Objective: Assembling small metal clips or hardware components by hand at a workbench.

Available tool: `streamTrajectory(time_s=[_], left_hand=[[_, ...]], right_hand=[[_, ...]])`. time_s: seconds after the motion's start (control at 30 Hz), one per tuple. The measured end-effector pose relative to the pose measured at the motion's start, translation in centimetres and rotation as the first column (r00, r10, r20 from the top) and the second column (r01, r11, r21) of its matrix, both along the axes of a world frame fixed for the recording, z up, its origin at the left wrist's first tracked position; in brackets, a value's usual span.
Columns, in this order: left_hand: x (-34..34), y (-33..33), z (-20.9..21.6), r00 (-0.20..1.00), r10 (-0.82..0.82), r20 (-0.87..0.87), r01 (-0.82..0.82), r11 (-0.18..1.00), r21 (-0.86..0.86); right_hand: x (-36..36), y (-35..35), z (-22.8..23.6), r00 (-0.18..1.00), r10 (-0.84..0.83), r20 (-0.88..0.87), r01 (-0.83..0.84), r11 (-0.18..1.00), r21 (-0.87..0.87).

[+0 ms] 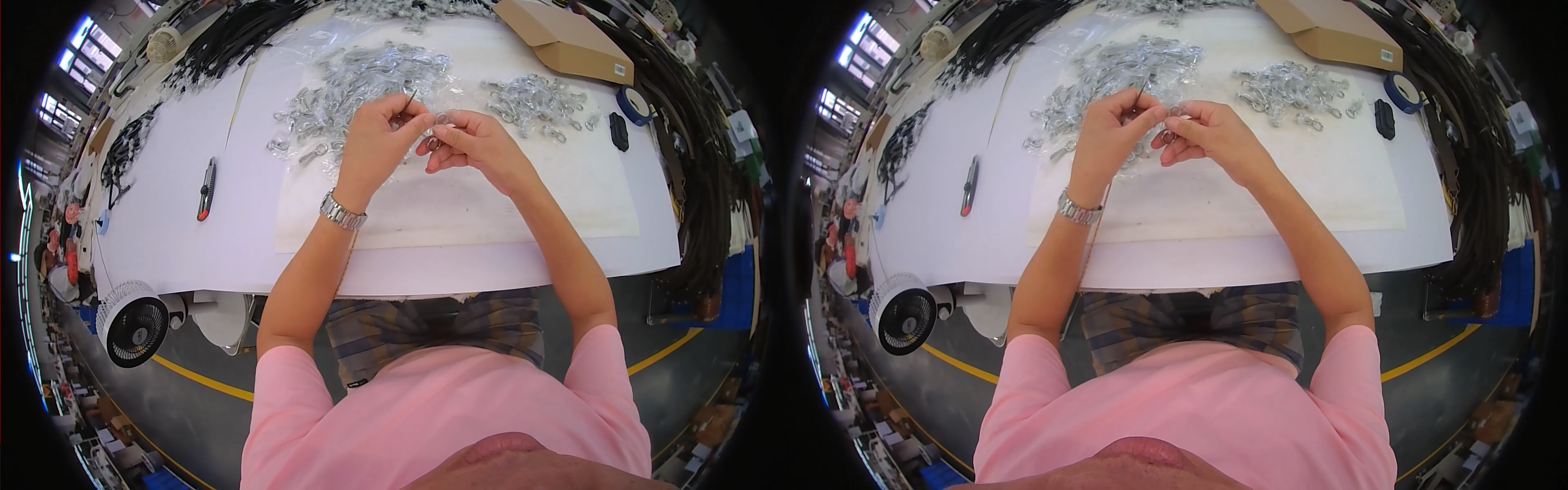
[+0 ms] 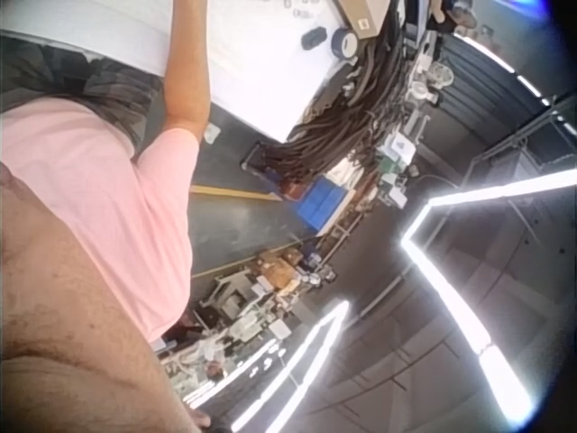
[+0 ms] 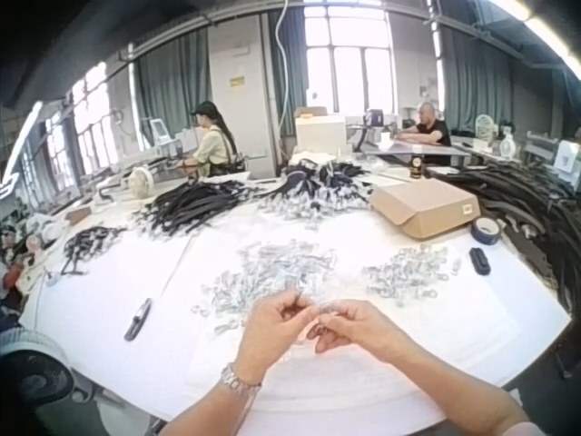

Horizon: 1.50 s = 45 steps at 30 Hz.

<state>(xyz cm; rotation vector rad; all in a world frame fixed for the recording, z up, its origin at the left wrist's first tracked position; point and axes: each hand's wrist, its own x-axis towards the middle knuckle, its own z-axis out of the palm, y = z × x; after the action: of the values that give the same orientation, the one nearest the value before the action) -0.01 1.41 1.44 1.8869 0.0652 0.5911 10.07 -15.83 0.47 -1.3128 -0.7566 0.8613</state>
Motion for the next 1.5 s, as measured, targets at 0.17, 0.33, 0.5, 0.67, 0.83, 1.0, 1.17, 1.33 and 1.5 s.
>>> streamTrajectory(time_s=[0.17,0.33,0.5,0.67,0.83,1.0,1.17,1.33,1.5], left_hand=[[0.0,-0.1,0.1,0.999,0.035,-0.034,-0.035,0.999,-0.024],[-0.2,0.4,0.3,0.999,-0.026,-0.040,0.027,0.999,0.020],[-0.3,0.7,1.0,0.987,-0.111,-0.114,0.075,0.955,-0.286],[-0.3,1.0,0.7,0.977,-0.138,-0.161,0.107,0.977,-0.186],[-0.2,1.7,0.2,0.983,-0.105,-0.151,0.110,0.993,0.028],[-0.6,1.8,1.6,0.955,-0.277,-0.110,0.200,0.868,-0.456],[-0.6,2.5,1.2,0.950,-0.286,-0.125,0.199,0.865,-0.460],[-0.2,1.4,0.6,0.957,-0.226,-0.183,0.177,0.952,-0.251],[-0.1,1.5,0.5,0.958,-0.222,-0.183,0.168,0.948,-0.272]], right_hand=[[-0.3,-0.1,0.4,0.995,-0.099,-0.025,0.101,0.992,0.075],[-0.4,-0.2,0.7,0.996,-0.092,0.012,0.091,0.995,0.041],[-0.9,-0.1,1.2,0.990,-0.109,0.093,0.113,0.993,-0.040],[-0.8,-0.3,0.9,0.994,-0.098,0.045,0.099,0.995,-0.010],[-1.3,0.0,1.2,0.992,-0.125,0.018,0.125,0.992,0.018],[-0.6,-0.3,1.0,0.985,-0.164,0.055,0.163,0.987,0.016],[-0.8,-0.4,1.4,0.986,-0.159,0.055,0.160,0.987,-0.012],[-0.7,-0.5,1.3,0.994,-0.103,0.039,0.105,0.994,-0.036],[-0.8,-0.5,1.3,0.997,-0.043,0.070,0.047,0.997,-0.053]])
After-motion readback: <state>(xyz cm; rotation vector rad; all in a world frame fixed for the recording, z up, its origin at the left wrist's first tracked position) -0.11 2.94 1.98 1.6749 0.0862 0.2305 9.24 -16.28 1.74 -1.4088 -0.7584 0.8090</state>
